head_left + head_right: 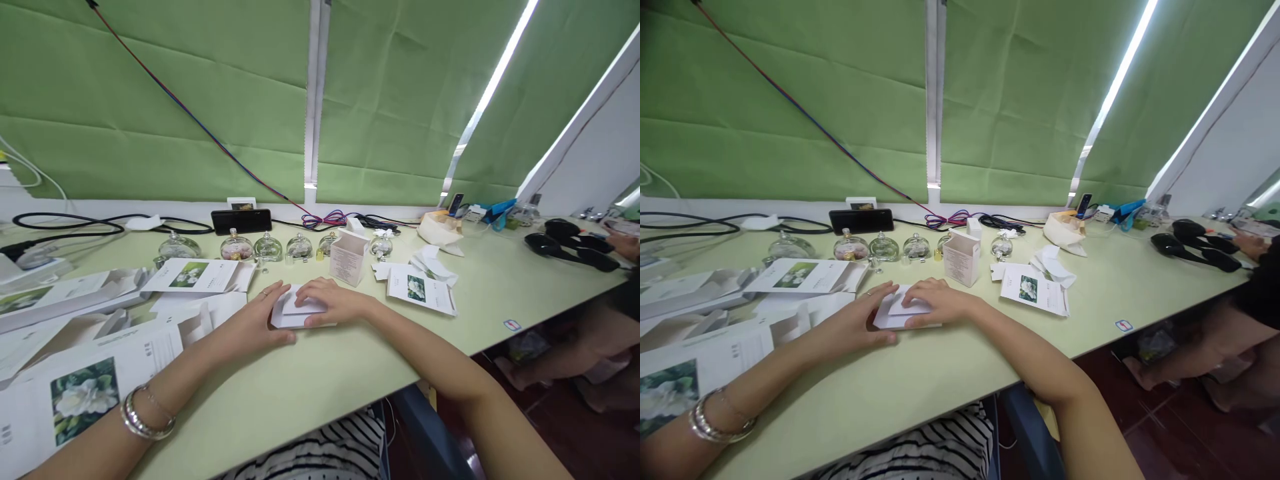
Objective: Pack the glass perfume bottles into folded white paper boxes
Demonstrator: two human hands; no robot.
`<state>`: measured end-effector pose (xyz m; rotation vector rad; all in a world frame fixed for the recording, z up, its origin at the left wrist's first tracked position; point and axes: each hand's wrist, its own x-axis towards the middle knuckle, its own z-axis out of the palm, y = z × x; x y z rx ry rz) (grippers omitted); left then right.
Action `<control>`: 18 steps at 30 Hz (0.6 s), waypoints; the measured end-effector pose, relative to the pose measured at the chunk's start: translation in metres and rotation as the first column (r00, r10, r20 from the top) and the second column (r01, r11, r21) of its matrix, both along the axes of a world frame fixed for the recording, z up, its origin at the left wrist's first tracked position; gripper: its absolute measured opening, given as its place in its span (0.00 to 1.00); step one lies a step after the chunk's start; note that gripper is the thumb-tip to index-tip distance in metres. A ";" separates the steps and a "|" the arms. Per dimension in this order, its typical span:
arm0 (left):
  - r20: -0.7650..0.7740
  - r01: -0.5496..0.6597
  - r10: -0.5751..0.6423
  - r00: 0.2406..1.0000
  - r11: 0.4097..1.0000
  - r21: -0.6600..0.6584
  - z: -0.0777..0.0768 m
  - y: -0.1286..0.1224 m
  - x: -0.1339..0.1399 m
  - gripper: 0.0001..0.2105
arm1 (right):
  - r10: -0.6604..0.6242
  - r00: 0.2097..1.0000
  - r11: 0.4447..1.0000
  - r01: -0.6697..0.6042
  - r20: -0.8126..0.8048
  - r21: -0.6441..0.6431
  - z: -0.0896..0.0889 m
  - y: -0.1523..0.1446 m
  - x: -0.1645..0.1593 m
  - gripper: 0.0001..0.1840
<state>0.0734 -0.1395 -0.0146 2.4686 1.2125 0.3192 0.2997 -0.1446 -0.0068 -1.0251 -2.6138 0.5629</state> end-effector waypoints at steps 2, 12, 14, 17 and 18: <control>-0.003 0.015 -0.015 1.000 1.000 0.010 -0.002 0.000 0.002 0.42 | -0.078 0.997 0.997 0.078 -0.030 0.015 0.002 0.001 0.003 0.31; -0.001 0.038 -0.038 0.999 0.999 -0.011 0.000 -0.005 0.005 0.41 | -0.110 0.991 0.993 0.112 0.078 -0.026 -0.002 0.003 0.007 0.37; 0.028 0.068 -0.068 0.997 0.997 -0.021 0.004 -0.007 0.005 0.40 | -0.054 0.998 0.998 0.055 0.027 -0.025 0.001 0.000 0.003 0.33; 0.035 0.100 -0.099 0.994 0.994 -0.043 0.008 -0.010 0.005 0.38 | -0.030 0.999 0.997 0.027 -0.039 -0.077 0.004 -0.001 0.002 0.27; 0.031 0.101 -0.100 0.995 0.994 -0.050 0.009 -0.011 0.005 0.37 | -0.052 0.997 0.994 0.047 -0.051 -0.102 0.004 0.000 0.004 0.25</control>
